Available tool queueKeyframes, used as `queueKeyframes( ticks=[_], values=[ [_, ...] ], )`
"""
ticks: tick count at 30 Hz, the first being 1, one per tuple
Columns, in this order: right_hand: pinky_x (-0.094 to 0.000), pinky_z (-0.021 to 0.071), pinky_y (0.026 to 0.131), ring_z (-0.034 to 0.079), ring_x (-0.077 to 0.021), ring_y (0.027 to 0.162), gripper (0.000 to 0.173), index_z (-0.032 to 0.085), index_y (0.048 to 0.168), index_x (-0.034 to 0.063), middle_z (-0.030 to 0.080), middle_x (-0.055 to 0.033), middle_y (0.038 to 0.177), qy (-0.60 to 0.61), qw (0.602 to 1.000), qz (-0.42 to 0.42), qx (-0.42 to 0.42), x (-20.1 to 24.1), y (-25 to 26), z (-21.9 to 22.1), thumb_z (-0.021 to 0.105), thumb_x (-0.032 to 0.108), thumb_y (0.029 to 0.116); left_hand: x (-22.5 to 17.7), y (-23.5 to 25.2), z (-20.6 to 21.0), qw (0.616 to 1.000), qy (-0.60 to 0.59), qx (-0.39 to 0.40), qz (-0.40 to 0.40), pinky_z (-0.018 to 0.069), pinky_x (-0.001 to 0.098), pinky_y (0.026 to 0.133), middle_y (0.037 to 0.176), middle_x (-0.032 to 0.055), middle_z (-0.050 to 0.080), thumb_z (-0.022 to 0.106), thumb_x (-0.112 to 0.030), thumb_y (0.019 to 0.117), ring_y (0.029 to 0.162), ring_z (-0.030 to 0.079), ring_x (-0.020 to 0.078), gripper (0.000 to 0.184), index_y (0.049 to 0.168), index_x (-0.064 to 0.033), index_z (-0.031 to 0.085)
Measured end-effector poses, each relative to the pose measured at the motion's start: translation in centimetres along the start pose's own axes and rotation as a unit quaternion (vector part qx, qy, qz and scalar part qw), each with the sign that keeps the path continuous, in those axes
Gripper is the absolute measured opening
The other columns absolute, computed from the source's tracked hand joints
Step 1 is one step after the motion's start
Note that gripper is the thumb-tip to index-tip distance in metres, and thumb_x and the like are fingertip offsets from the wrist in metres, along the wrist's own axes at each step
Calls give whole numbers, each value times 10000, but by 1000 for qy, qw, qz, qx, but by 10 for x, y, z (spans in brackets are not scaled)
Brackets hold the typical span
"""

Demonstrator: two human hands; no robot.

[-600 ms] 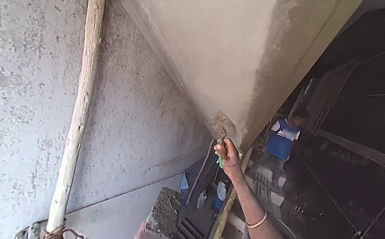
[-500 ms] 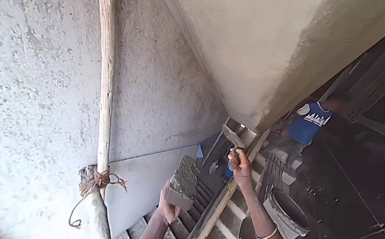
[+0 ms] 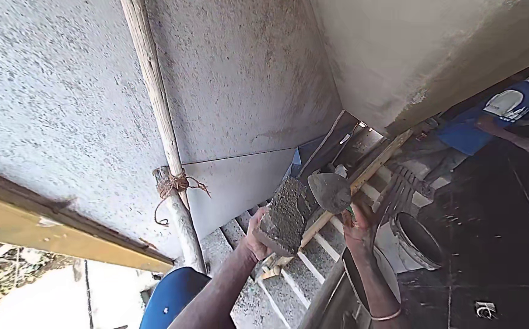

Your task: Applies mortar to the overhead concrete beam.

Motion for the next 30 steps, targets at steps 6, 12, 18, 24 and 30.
queueKeyframes(
  ticks=[6, 12, 18, 24, 30],
  values=[
    [-601, 516, 867, 688, -401, 1026, 325, 757, 1086, -2, 726, -207, 1120, 11, 1000, 11, 13, 6, -7, 11, 623, 251, 934, -4, 5, 8, 997, -10, 71, -2, 620, 381, 835, 1035, 75, 770, 510, -494, 1002, 952, 747, 180, 436, 1099, -163, 776],
    [-603, 519, 871, 679, -412, 1029, 292, 749, 1093, -17, 721, -210, 1116, 39, 999, 13, 11, 11, -6, 20, 653, 178, 899, 0, 5, 10, 995, -24, 86, -39, 620, 374, 833, 1048, 75, 769, 479, -461, 1017, 957, 746, 177, 431, 1120, -159, 769],
    [-542, 519, 922, 677, -363, 1048, 277, 757, 1092, -5, 722, -203, 1100, 68, 997, -41, 3, 2, 1, 23, 641, 159, 902, -1, 0, 13, 992, -29, 86, -88, 622, 361, 826, 1056, 64, 767, 480, -453, 1020, 955, 745, 168, 416, 1122, -167, 766],
    [-474, 525, 934, 684, -323, 1027, 254, 772, 1061, 14, 733, -192, 1085, 80, 992, -94, 0, -5, 3, 33, 632, 160, 909, -9, -6, 15, 991, -35, 57, -115, 625, 371, 808, 1016, 66, 768, 488, -476, 1003, 938, 744, 177, 412, 1036, -183, 776],
    [-460, 521, 956, 678, -311, 1044, 250, 768, 1050, 9, 730, -188, 1081, 105, 989, -100, 20, -7, -6, 41, 611, 144, 911, -11, -5, 12, 990, -48, 45, -126, 627, 385, 797, 1002, 70, 765, 480, -534, 997, 928, 743, 190, 452, 1016, -186, 768]
  ],
)
Point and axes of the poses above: each hand's wrist, its own y-axis towards the middle knuckle, its own z-axis out of the palm, x = y × z, the point moved 5 cm from there along y, towards the middle knuckle
